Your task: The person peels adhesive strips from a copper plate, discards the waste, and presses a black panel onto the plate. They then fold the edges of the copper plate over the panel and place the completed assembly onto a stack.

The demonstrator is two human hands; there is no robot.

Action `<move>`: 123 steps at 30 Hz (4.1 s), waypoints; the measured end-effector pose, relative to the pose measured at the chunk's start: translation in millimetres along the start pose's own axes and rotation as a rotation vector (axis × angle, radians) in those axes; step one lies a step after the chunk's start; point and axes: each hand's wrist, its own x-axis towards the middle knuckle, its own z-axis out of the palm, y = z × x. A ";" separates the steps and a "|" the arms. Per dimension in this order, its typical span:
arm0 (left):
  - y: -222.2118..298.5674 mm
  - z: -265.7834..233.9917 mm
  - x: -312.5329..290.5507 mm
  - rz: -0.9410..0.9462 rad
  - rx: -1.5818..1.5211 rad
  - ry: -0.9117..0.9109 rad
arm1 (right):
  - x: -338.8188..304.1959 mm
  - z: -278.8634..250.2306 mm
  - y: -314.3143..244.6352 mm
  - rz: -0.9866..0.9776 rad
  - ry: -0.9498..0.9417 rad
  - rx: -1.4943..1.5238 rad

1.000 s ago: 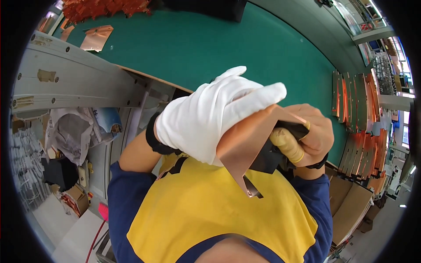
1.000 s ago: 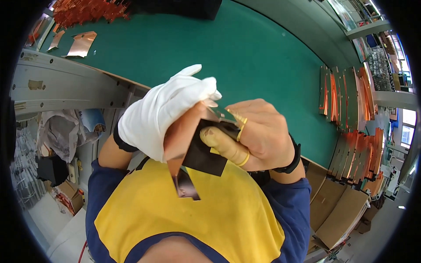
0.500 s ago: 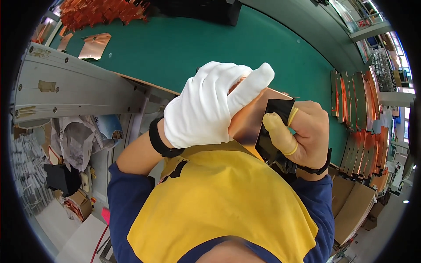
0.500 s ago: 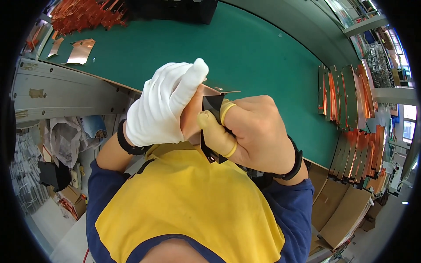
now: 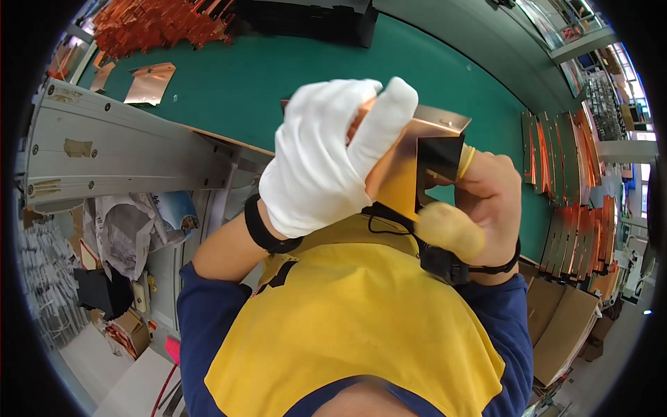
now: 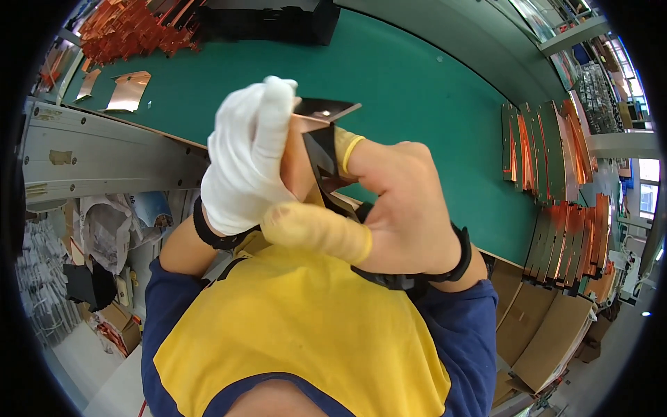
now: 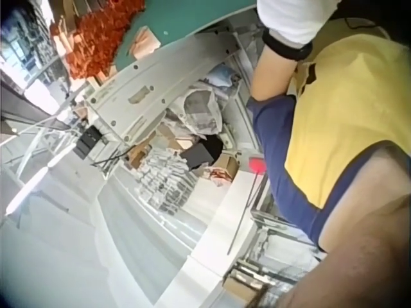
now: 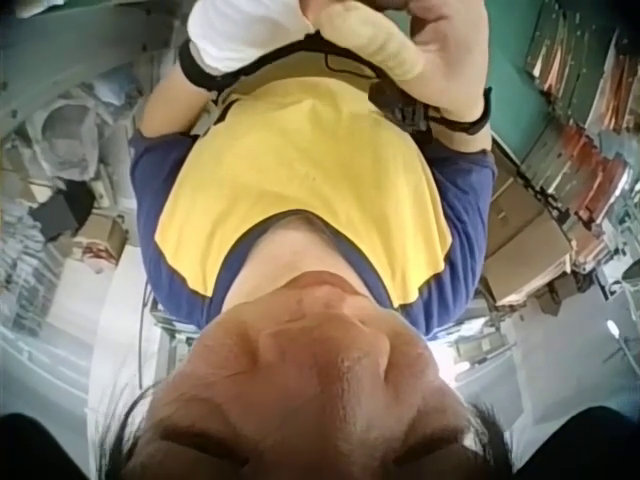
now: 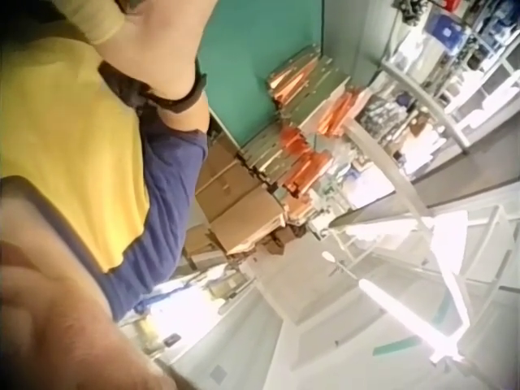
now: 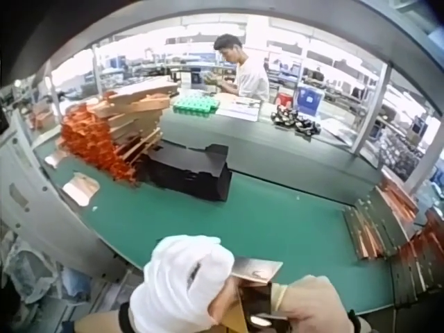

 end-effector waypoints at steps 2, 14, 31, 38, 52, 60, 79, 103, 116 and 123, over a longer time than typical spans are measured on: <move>-4.3 -1.8 1.3 -0.011 -0.020 0.047 | 3.5 -2.5 -0.1 0.010 -0.005 0.223; 0.6 10.9 -12.2 -0.233 -0.151 0.055 | -3.2 0.2 24.2 -0.688 -0.087 -0.541; -39.6 -13.7 -51.9 -0.578 0.036 -0.454 | -17.1 14.9 85.1 -0.041 -0.258 -0.789; -31.3 5.7 -11.1 -0.076 -0.187 -0.702 | -46.9 -88.7 113.7 0.083 -0.267 -0.623; -16.3 51.8 23.2 0.008 -0.091 -1.267 | -5.9 -80.0 143.7 -0.115 -0.591 -0.595; -2.4 52.1 11.6 -0.065 -0.049 -1.220 | -22.4 -86.7 137.7 -0.016 -0.534 -0.627; -19.8 -4.9 9.5 0.113 0.416 -1.282 | -54.1 -84.2 114.5 0.346 -0.237 -1.171; 33.6 53.4 -7.3 -0.043 0.088 -1.095 | -21.7 -76.0 157.3 -0.085 -0.535 -0.677; -2.1 13.6 -30.4 -0.198 -0.049 -1.005 | -16.1 -93.0 136.2 0.189 -0.543 -0.628; -3.5 4.9 -27.4 -0.223 -0.038 -0.967 | -47.4 -107.2 146.9 0.207 -0.306 -0.590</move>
